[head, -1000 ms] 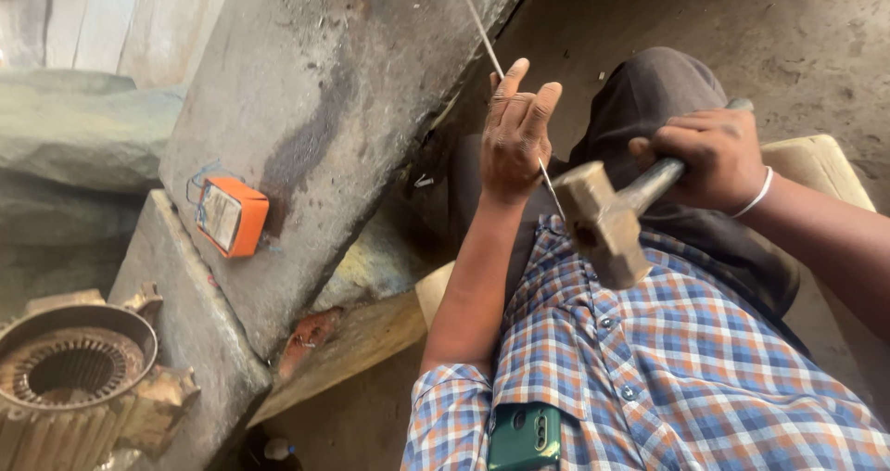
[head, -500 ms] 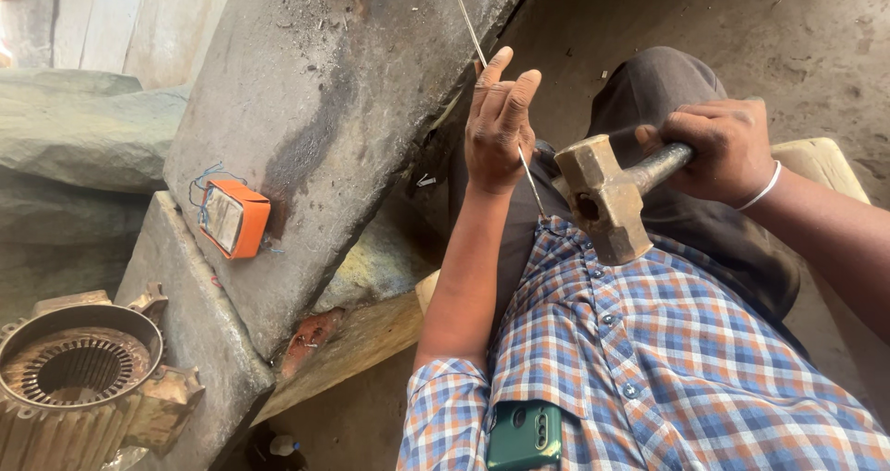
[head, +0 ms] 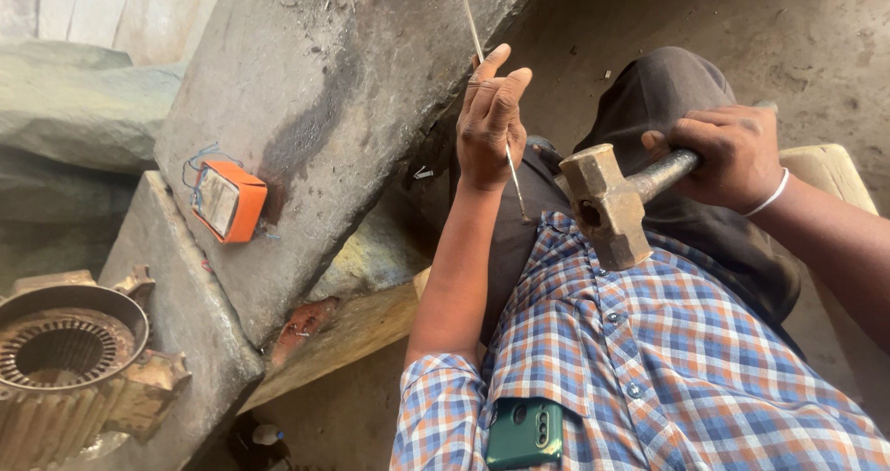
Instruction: The person sits at a stone bench holding a long metal punch against an electric motor stator and repeatedly strikes the punch with a hammer, repositioning the rod between strikes. The person continues hammering the rod against the motor housing throughout the episode.
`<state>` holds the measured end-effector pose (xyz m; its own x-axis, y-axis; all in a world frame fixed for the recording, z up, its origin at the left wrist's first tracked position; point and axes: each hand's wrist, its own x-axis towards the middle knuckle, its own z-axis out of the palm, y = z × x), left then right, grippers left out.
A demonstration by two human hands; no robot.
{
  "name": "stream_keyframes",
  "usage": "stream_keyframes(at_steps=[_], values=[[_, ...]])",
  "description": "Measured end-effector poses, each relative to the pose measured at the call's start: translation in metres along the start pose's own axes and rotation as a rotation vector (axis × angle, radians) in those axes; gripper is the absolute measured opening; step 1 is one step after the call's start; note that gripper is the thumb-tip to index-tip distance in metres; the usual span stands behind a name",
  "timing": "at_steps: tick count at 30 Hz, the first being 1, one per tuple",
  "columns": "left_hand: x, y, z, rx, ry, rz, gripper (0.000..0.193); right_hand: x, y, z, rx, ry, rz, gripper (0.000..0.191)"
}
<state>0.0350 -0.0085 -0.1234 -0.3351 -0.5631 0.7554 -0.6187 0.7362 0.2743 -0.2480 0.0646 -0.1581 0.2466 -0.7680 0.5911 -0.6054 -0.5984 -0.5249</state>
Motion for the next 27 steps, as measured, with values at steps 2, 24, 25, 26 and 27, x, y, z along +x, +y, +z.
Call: stream_keyframes(at_steps=[2,24,25,26,27], values=[[0.0,0.0,0.0,0.005,0.001,-0.001,0.044,-0.001,0.0,0.002,-0.01,-0.002,-0.001,0.036],[-0.002,-0.022,0.004,0.046,0.019,0.064,0.04,-0.006,0.001,0.007,-0.049,-0.069,-0.026,0.039],[-0.004,-0.024,0.004,0.027,0.023,0.056,0.038,-0.006,0.001,0.007,-0.049,-0.072,-0.026,0.039],[-0.005,-0.027,0.003,0.01,0.027,0.047,0.036,-0.006,0.001,0.007,-0.048,-0.074,-0.029,0.039],[-0.006,-0.03,0.001,-0.008,0.03,0.039,0.034,-0.006,0.001,0.007,-0.047,-0.076,-0.03,0.038]])
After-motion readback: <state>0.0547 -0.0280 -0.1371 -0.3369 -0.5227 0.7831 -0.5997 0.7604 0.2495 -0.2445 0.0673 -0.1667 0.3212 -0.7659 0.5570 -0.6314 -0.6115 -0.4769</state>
